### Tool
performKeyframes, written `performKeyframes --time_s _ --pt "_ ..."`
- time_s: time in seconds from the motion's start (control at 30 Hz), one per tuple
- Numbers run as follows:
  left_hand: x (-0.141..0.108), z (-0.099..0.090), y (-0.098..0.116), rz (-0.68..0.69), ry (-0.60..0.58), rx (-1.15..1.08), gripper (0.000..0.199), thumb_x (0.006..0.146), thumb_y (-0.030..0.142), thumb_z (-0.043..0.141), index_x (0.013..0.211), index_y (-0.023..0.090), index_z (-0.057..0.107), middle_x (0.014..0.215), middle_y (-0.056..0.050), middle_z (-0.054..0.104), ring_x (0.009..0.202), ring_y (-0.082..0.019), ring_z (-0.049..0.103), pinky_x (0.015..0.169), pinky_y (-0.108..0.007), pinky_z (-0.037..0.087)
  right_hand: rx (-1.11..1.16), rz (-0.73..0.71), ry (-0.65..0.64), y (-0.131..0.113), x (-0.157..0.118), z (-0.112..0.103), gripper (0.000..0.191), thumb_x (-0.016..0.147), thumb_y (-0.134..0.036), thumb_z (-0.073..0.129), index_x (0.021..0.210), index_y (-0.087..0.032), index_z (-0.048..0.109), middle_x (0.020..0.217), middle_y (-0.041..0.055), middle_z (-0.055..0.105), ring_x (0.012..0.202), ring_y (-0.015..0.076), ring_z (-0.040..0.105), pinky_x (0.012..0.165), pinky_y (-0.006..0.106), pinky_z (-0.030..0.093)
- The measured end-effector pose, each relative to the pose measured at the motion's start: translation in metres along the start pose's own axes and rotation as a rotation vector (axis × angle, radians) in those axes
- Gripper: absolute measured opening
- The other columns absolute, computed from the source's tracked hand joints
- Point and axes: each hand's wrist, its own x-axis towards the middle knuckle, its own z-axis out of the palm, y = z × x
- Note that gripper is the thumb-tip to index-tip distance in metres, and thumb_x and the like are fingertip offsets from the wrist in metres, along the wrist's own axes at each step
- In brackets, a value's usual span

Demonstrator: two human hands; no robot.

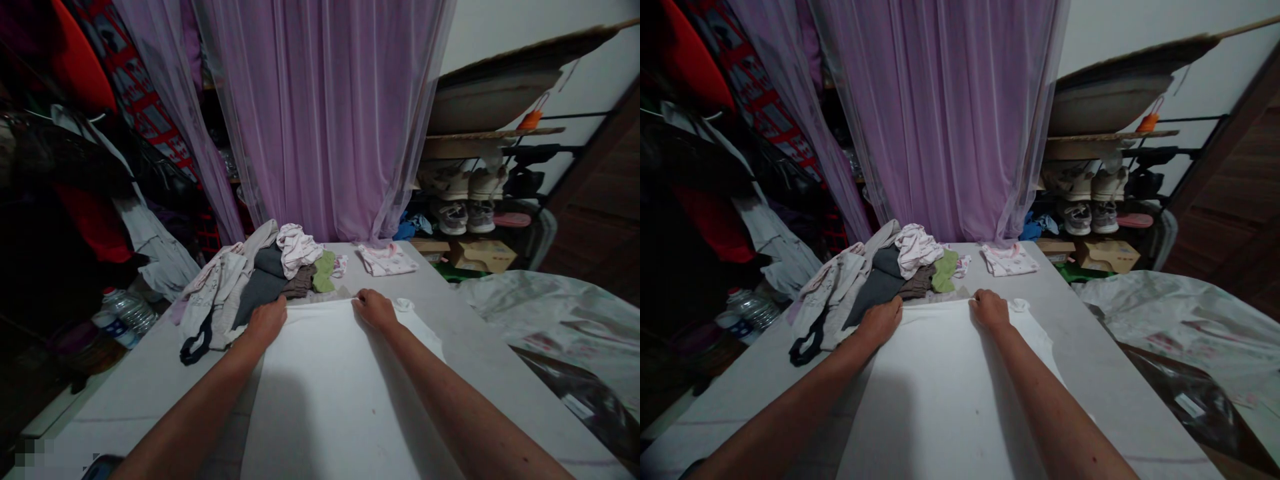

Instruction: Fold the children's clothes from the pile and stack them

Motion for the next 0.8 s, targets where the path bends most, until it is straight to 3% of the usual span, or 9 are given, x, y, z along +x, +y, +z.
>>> performKeyframes --time_s 0.17,0.3,0.43,0.5,0.57,0.63,0.7,0.8 --pt "0.02 0.009 -0.002 -0.068 0.003 0.024 0.029 0.1 0.029 0.034 0.112 0.015 0.056 0.103 -0.014 0.07 0.096 -0.028 0.069 0.077 -0.037 0.051 -0.067 0.063 0.157 -0.01 -0.003 0.015 0.026 0.093 -0.03 0.046 0.102 -0.018 0.067 0.102 0.0112 0.068 0.096 0.0234 0.061 0.077 0.032 0.038" --pt "0.014 0.016 0.004 -0.075 0.021 0.03 0.031 0.099 0.034 0.038 0.111 0.015 0.059 0.107 -0.014 0.067 0.095 -0.027 0.069 0.075 -0.035 0.053 -0.034 0.044 0.184 -0.009 -0.008 0.021 0.026 0.093 -0.029 0.046 0.107 -0.019 0.066 0.105 0.0112 0.068 0.099 0.0232 0.06 0.082 0.033 0.038" --pt "-0.008 0.016 0.013 0.038 0.095 0.046 0.027 0.098 0.025 0.039 0.112 0.016 0.06 0.114 -0.012 0.064 0.093 -0.023 0.068 0.074 -0.033 0.054 0.012 -0.103 0.199 0.0 -0.023 0.026 0.033 0.092 -0.026 0.046 0.121 -0.021 0.061 0.126 0.0115 0.063 0.116 0.0237 0.054 0.099 0.04 0.032" --pt "-0.016 0.014 0.01 0.179 0.172 0.051 0.027 0.096 0.019 0.04 0.113 0.018 0.062 0.119 -0.011 0.064 0.104 -0.022 0.065 0.085 -0.034 0.052 -0.001 -0.163 0.222 0.004 -0.032 0.029 0.036 0.092 -0.026 0.046 0.125 -0.02 0.059 0.135 0.0125 0.058 0.124 0.0248 0.05 0.106 0.045 0.027" --pt "-0.017 0.012 -0.002 0.304 0.289 0.072 0.029 0.096 0.019 0.042 0.116 0.021 0.063 0.128 -0.009 0.062 0.121 -0.025 0.056 0.102 -0.041 0.044 -0.018 -0.179 0.22 0.005 -0.039 0.031 0.037 0.092 -0.026 0.046 0.126 -0.02 0.059 0.138 0.0132 0.056 0.126 0.0255 0.048 0.108 0.048 0.024" --pt "-0.01 0.012 -0.023 0.334 0.395 0.111 0.033 0.095 0.023 0.045 0.123 0.024 0.062 0.139 -0.008 0.057 0.134 -0.029 0.044 0.112 -0.052 0.031 -0.022 -0.164 0.197 0.005 -0.043 0.032 0.038 0.092 -0.026 0.045 0.127 -0.019 0.058 0.136 0.0134 0.057 0.126 0.0252 0.049 0.109 0.049 0.024" --pt "0.002 0.015 -0.049 0.297 0.423 0.145 0.038 0.094 0.026 0.05 0.13 0.027 0.059 0.144 -0.008 0.052 0.136 -0.033 0.04 0.112 -0.06 0.026 -0.019 -0.14 0.175 0.004 -0.044 0.03 0.038 0.093 -0.026 0.044 0.128 -0.018 0.058 0.134 0.0134 0.059 0.125 0.0246 0.05 0.109 0.049 0.025" --pt "0.022 0.025 -0.08 0.351 0.405 0.173 0.046 0.093 0.026 0.05 0.138 0.034 0.051 0.149 -0.007 0.046 0.139 -0.032 0.038 0.111 -0.067 0.021 -0.021 -0.135 0.17 0.002 -0.043 0.029 0.038 0.093 -0.026 0.044 0.127 -0.018 0.058 0.133 0.013 0.06 0.124 0.024 0.051 0.11 0.048 0.026"
